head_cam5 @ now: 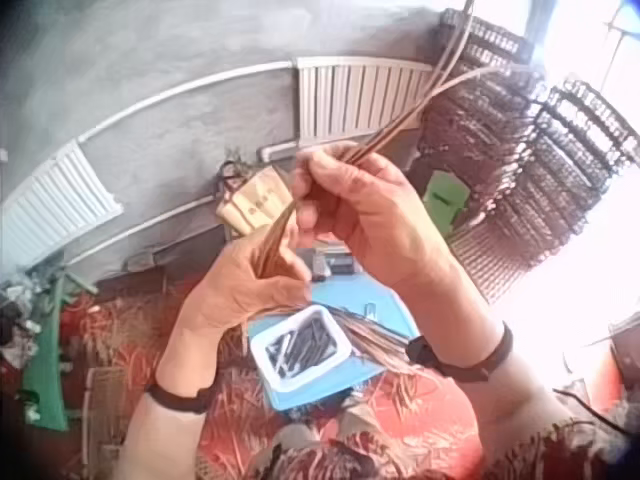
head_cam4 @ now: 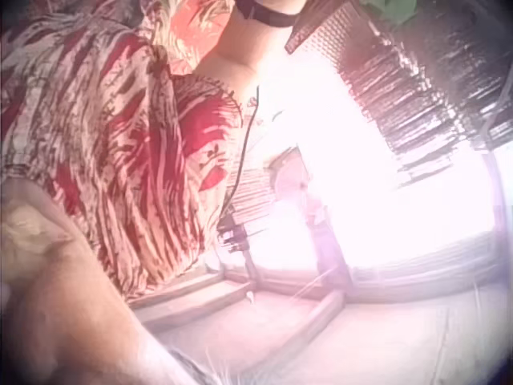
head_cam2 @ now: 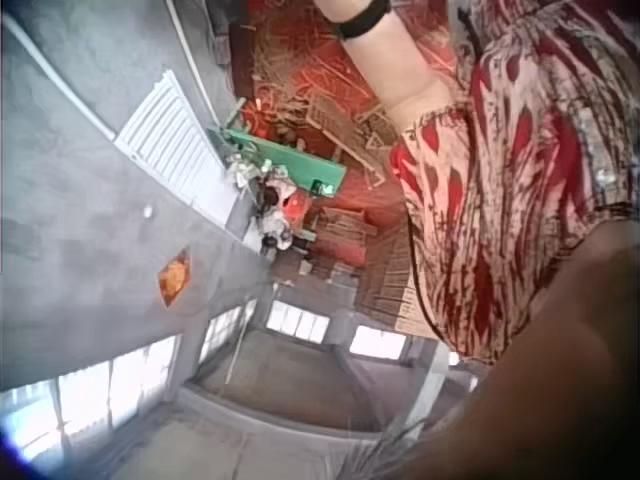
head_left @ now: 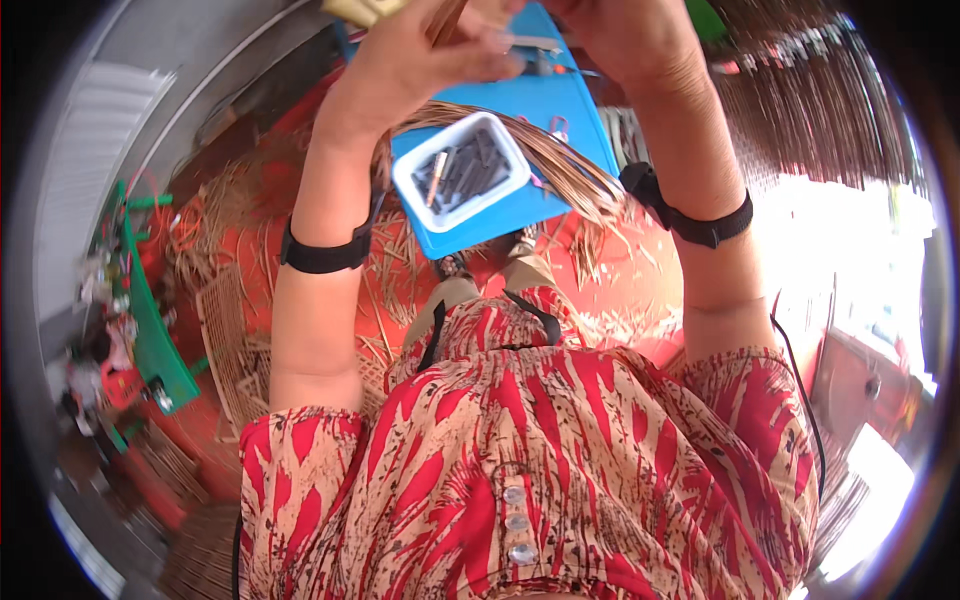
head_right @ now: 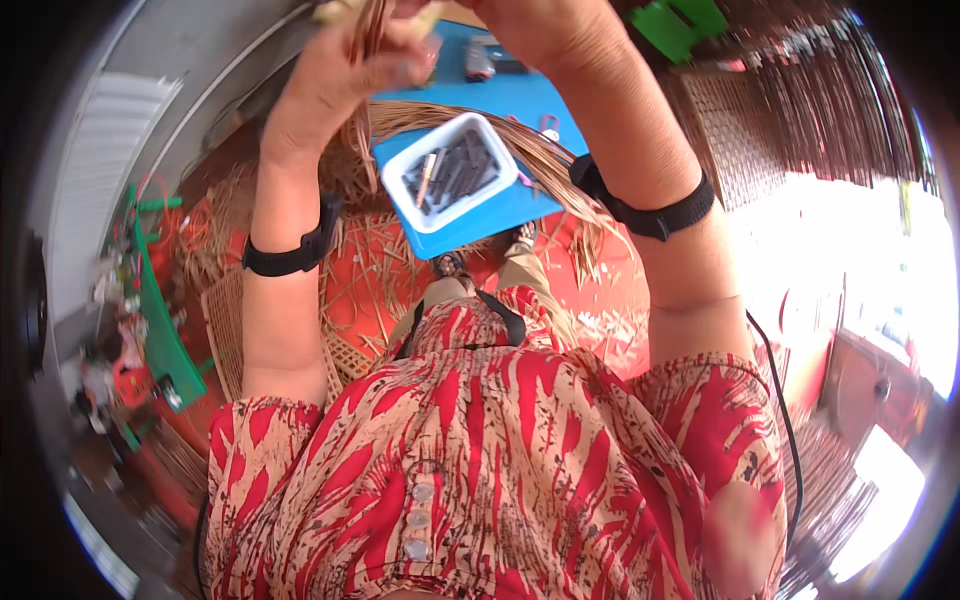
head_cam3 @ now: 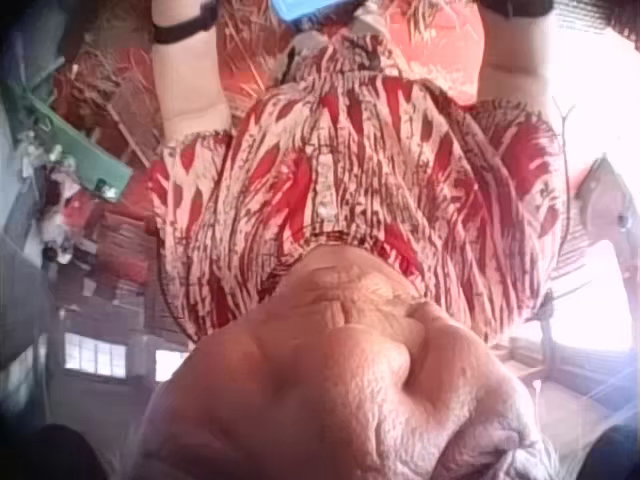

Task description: The person gathers bundles of bamboo or rattan strips and uses clippers to finish the edges of a woven furniture frame.

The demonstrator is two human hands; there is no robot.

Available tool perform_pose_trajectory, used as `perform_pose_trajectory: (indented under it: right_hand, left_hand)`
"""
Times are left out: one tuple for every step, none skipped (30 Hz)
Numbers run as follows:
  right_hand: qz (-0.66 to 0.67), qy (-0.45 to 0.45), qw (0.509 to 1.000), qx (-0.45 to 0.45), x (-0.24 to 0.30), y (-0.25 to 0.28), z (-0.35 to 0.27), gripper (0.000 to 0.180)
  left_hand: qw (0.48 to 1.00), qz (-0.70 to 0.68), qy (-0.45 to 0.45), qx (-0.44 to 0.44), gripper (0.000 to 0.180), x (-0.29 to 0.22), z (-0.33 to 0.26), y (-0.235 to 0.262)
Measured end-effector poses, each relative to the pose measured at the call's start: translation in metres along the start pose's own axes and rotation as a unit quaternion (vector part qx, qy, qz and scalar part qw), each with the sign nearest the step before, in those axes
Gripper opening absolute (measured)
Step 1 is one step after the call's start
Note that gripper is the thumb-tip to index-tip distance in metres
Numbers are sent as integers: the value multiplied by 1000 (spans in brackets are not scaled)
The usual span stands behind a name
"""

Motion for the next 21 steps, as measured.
perform_pose_trajectory:
  right_hand:
    - [15, 49, 999, -12, 14, 22, -12, 18]
    - [15, 77, 996, -42, 22, 37, -33, 16]
    - [95, 96, 989, -54, 36, 45, -49, 16]
    - [82, 113, 983, -119, 43, 66, -73, 18]
    - [61, 134, 971, -186, 54, 96, -106, 20]
    - [47, 143, 967, -208, 62, 135, -152, 20]
    - [64, 158, 968, -185, 79, 168, -210, 16]
    - [91, 168, 968, -162, 75, 187, -257, 15]
    - [142, 180, 925, -305, 48, 187, -288, 7]
    - [108, 176, 906, -369, 32, 198, -335, 12]
    - [182, 171, 845, -473, 14, 211, -380, 10]
    - [185, 179, 852, -456, 0, 209, -418, 11]
    - [227, 179, 801, -524, -15, 206, -449, 13]
    - [220, 158, 759, -592, -33, 212, -478, 15]
    - [190, 122, 744, -629, -49, 211, -504, 17]
    - [228, 120, 712, -653, -106, 184, -532, 17]
    - [218, 90, 704, -670, -120, 175, -549, 15]
    - [241, 54, 678, -692, -139, 174, -561, 12]
    - [284, 67, 664, -688, -155, 170, -564, 11]
    - [278, 74, 646, -708, -164, 167, -564, 12]
    - [313, 77, 634, -703, -176, 169, -572, 10]
  left_hand:
    - [984, 10, 176, 18, 20, 32, -15, 0]
    - [971, 48, 234, 18, 21, 57, -36, -4]
    - [960, 19, 279, -15, 17, 77, -58, 1]
    - [942, 25, 331, -59, 16, 105, -83, 14]
    - [935, 95, 338, -47, 17, 117, -95, 25]
    - [922, 157, 351, -40, 21, 125, -105, 32]
    - [928, 179, 320, -71, 24, 154, -122, 55]
    - [898, 201, 389, -50, 26, 166, -131, 73]
    - [867, 279, 413, -27, 25, 167, -157, 98]
    - [840, 336, 425, -21, 23, 170, -170, 122]
    - [840, 363, 400, -48, 23, 172, -179, 141]
    - [826, 409, 385, -46, 23, 166, -175, 151]
    - [803, 385, 450, -63, 23, 163, -170, 162]
    - [783, 465, 411, -29, 23, 162, -174, 194]
    - [749, 511, 420, -45, 23, 159, -167, 207]
    - [713, 549, 435, -29, 27, 154, -173, 200]
    - [653, 600, 462, -7, 34, 150, -143, 182]
    - [643, 618, 452, -9, 37, 147, -126, 185]
    - [629, 637, 446, -11, 39, 143, -115, 194]
    - [643, 610, 464, 6, 41, 145, -101, 192]
    - [646, 610, 459, 10, 41, 147, -84, 187]
Point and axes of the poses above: each hand's wrist, its own z-axis towards the middle knuckle, its own y-axis out of the back of the hand, x = y × z, the point moved 4 cm from there along z, towards the middle knuckle, and after that the axes turned 14 degrees about x, right-handed, at the moved point
